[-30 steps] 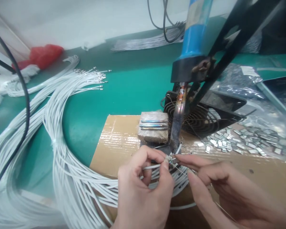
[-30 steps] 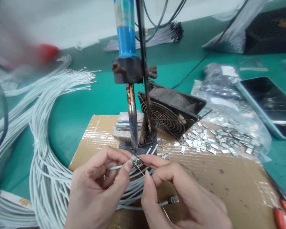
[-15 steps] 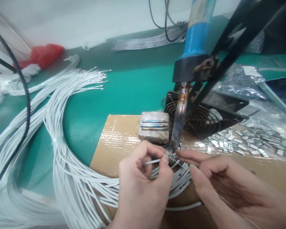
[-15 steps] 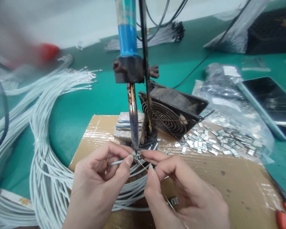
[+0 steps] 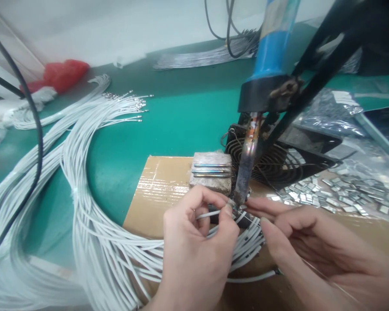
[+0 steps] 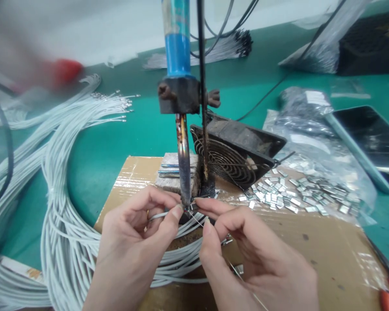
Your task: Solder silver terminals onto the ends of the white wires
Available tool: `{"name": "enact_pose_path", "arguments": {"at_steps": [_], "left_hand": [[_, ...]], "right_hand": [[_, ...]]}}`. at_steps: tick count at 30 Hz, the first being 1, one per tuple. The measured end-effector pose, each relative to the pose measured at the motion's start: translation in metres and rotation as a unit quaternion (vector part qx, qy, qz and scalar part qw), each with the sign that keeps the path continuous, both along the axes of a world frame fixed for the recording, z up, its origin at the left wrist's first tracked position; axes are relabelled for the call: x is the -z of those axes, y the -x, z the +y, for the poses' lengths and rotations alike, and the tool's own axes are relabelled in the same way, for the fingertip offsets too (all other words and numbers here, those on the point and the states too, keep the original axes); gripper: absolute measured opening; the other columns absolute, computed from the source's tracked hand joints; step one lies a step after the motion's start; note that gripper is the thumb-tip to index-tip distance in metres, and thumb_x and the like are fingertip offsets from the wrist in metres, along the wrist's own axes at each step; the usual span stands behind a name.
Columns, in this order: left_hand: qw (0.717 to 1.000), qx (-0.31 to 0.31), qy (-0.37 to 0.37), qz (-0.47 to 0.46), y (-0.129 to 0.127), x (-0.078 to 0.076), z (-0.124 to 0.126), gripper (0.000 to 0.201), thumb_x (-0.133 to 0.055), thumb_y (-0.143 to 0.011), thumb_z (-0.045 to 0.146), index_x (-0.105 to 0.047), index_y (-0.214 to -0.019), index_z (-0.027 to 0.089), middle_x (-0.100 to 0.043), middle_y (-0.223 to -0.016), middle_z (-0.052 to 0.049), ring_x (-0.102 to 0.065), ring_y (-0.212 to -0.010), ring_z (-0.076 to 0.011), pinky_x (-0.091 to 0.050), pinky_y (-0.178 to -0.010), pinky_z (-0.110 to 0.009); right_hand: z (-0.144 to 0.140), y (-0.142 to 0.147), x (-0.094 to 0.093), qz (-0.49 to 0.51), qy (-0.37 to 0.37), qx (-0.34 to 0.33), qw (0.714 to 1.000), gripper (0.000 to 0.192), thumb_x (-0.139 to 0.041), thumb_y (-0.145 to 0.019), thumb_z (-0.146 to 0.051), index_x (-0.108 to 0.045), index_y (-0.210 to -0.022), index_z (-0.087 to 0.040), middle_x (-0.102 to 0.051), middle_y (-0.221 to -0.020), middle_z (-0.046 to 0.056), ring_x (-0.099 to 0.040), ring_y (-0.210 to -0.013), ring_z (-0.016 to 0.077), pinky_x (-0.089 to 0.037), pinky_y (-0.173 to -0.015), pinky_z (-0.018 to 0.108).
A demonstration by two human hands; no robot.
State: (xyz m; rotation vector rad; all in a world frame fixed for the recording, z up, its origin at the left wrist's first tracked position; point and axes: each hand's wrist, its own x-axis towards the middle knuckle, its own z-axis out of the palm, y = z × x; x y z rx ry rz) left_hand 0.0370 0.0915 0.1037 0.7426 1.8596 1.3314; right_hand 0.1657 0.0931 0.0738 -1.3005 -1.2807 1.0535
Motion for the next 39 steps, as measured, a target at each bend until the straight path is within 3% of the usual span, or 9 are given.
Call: {"name": "enact_pose_path", "arguments": {"at_steps": [5, 10, 15, 20, 26, 30, 34, 39], "left_hand": [[1.0, -0.009, -0.017, 0.004, -0.002, 0.001, 0.0, 0.005, -0.073, -0.07, 0.024, -0.071, -0.066, 0.023, -0.078, -0.079, -0.005, -0.064, -0.063, -0.0152, -0.037, -0.046, -0.02], [1.0, 0.0, -0.018, 0.004, -0.002, 0.003, -0.001, 0.007, -0.073, -0.071, 0.024, -0.07, -0.065, 0.023, -0.077, -0.077, -0.005, -0.067, -0.066, -0.0169, -0.037, -0.046, -0.021], [1.0, -0.001, -0.016, 0.006, -0.001, 0.0, -0.002, 0.006, -0.074, -0.07, 0.025, -0.071, -0.065, 0.023, -0.077, -0.08, -0.006, -0.069, -0.071, -0.0189, -0.035, -0.045, -0.021], [1.0, -0.006, -0.011, 0.003, -0.001, -0.004, 0.0, 0.007, -0.074, -0.07, 0.024, -0.071, -0.064, 0.023, -0.077, -0.082, -0.006, -0.067, -0.069, -0.0177, -0.036, -0.046, -0.02], [1.0, -0.002, -0.012, 0.0, -0.002, -0.008, 0.003, 0.008, -0.073, -0.068, 0.026, -0.069, -0.061, 0.022, -0.078, -0.078, -0.006, -0.064, -0.062, -0.0158, -0.042, -0.047, -0.021], [1.0, 0.0, -0.009, 0.002, -0.002, -0.008, 0.004, 0.008, -0.072, -0.068, 0.027, -0.068, -0.061, 0.023, -0.076, -0.072, -0.005, -0.061, -0.059, -0.0148, -0.042, -0.047, -0.021], [1.0, 0.002, -0.015, 0.012, -0.001, -0.006, 0.002, 0.007, -0.072, -0.07, 0.027, -0.07, -0.064, 0.023, -0.071, -0.066, -0.003, -0.064, -0.061, -0.0165, -0.043, -0.048, -0.021], [1.0, 0.0, -0.014, 0.018, 0.0, -0.005, 0.001, 0.007, -0.073, -0.07, 0.026, -0.07, -0.064, 0.023, -0.079, -0.078, -0.007, -0.067, -0.064, -0.0171, -0.042, -0.047, -0.021]], "right_hand": [[0.003, -0.004, 0.006, -0.02, -0.063, -0.027, 0.997, 0.024, -0.079, -0.098, -0.03, -0.069, -0.077, -0.028, -0.088, -0.11, -0.005, -0.086, -0.1, 0.012, -0.063, -0.09, 0.009], [0.004, -0.005, 0.007, 0.002, -0.021, 0.004, 1.0, 0.027, -0.081, -0.097, -0.032, -0.067, -0.074, -0.028, -0.088, -0.113, -0.003, -0.086, -0.105, 0.0144, -0.063, -0.094, 0.012], [0.006, -0.006, 0.006, -0.016, -0.078, -0.039, 0.996, 0.024, -0.08, -0.097, -0.028, -0.069, -0.076, -0.029, -0.089, -0.11, -0.004, -0.087, -0.1, 0.0131, -0.064, -0.088, 0.01], [0.0, -0.001, 0.004, 0.014, -0.021, 0.01, 1.0, 0.027, -0.081, -0.097, -0.031, -0.068, -0.073, -0.027, -0.087, -0.11, -0.001, -0.085, -0.1, 0.0134, -0.064, -0.092, 0.012], [0.007, -0.009, 0.012, -0.014, -0.095, -0.045, 0.994, 0.022, -0.08, -0.098, -0.026, -0.07, -0.078, -0.027, -0.088, -0.112, 0.0, -0.087, -0.099, 0.0168, -0.067, -0.087, 0.015], [0.011, -0.011, 0.012, -0.021, -0.096, -0.061, 0.993, 0.021, -0.078, -0.099, -0.023, -0.07, -0.08, -0.028, -0.088, -0.113, 0.001, -0.088, -0.101, 0.0185, -0.068, -0.09, 0.018], [0.01, -0.011, 0.01, -0.018, -0.092, -0.072, 0.993, 0.02, -0.079, -0.098, -0.022, -0.07, -0.082, -0.029, -0.088, -0.113, -0.003, -0.087, -0.102, 0.0154, -0.065, -0.088, 0.013], [0.007, -0.012, 0.007, -0.028, -0.093, -0.066, 0.993, 0.022, -0.078, -0.098, -0.022, -0.069, -0.08, -0.029, -0.088, -0.112, -0.004, -0.087, -0.099, 0.0146, -0.065, -0.09, 0.012]]}}
